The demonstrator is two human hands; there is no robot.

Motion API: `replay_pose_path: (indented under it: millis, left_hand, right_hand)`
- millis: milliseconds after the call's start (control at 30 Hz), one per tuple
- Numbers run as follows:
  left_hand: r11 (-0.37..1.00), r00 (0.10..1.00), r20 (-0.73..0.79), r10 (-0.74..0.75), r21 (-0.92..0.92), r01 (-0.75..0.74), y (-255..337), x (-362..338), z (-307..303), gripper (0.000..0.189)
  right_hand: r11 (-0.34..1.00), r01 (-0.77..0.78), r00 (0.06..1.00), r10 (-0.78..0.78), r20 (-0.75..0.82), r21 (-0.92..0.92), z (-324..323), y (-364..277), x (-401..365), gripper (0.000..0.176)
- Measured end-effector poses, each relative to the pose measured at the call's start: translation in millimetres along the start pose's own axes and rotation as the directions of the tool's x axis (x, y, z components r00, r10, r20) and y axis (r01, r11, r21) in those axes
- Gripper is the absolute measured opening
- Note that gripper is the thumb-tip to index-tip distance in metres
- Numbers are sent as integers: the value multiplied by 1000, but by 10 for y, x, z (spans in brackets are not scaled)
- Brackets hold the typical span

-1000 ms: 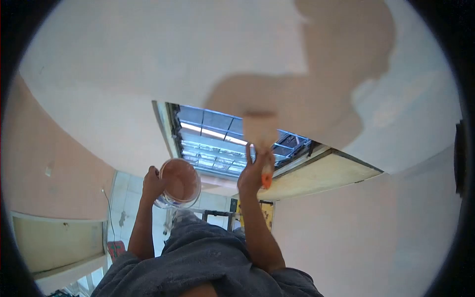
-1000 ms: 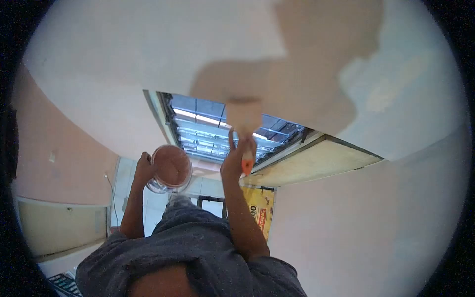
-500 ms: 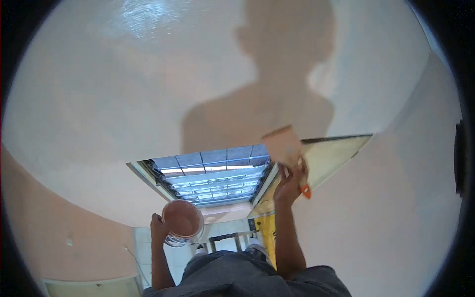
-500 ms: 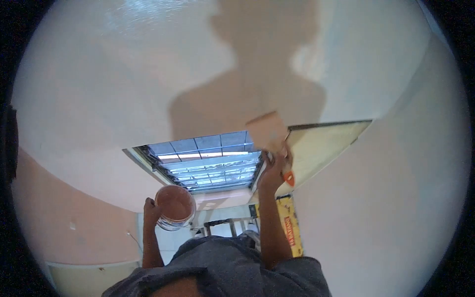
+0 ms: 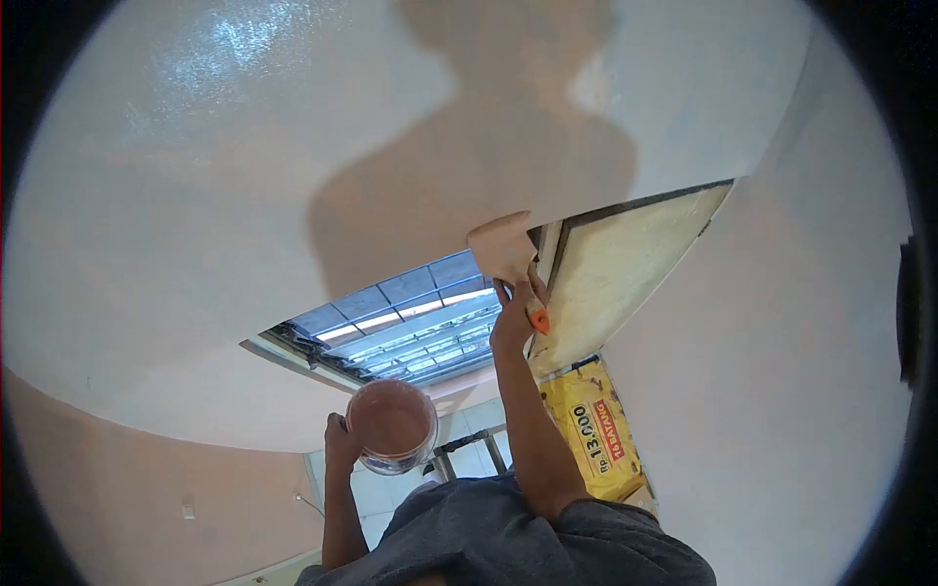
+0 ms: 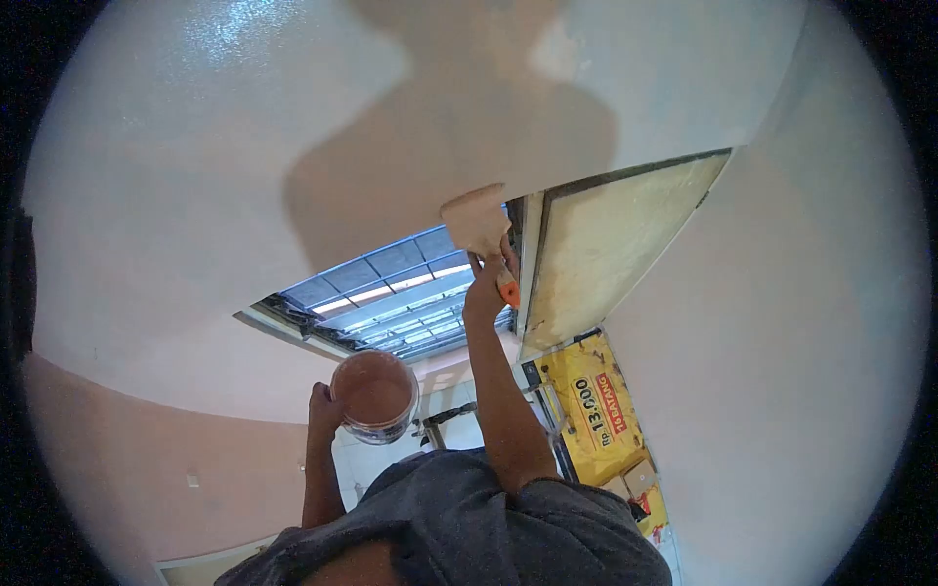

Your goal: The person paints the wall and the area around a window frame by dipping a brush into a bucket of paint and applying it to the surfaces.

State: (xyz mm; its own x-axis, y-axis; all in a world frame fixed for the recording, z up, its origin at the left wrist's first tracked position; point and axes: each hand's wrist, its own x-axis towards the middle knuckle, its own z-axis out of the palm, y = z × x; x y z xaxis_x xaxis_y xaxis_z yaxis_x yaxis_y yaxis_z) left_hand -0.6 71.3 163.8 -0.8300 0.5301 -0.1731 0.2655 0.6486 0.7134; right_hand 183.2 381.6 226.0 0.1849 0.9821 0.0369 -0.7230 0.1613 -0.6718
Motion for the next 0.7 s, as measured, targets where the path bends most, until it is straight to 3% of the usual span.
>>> replay_pose_path:
  millis: [200, 367, 433, 500, 567, 633, 700]
  left_hand:
    - [1000, 999, 30, 14, -13, -14, 3, 131, 17, 31]
    - [997, 997, 38, 60, 35, -61, 97, 196, 57, 36]
    - [998, 999, 37, 36, 54, -38, 273, 144, 36, 34]
    - [997, 999, 29, 42, 57, -44, 233, 171, 39, 33]
    - [997, 998, 31, 46, 60, -48, 287, 155, 42, 32]
    - [996, 998, 30, 61, 56, -63, 231, 186, 43, 31]
    - [997, 996, 58, 70, 24, -71, 109, 237, 145, 30]
  right_hand:
    - [993, -109, 985, 114, -132, 42, -331, -120, -141, 41]
    - [999, -33, 993, 31, -112, -11, 231, -275, 78, 43]
    - [993, -118, 980, 113, -167, -23, 635, -482, 212, 43]
    - [996, -4, 1000, 4, -5, 88, 813, -798, 385, 39]
    - [991, 136, 986, -137, 98, 17, 1032, -1284, 462, 39]
    - [975, 193, 943, -216, 254, 115, 1179, -1732, 514, 45]
    - [967, 217, 928, -246, 278, 130, 1149, -1949, 549, 47]
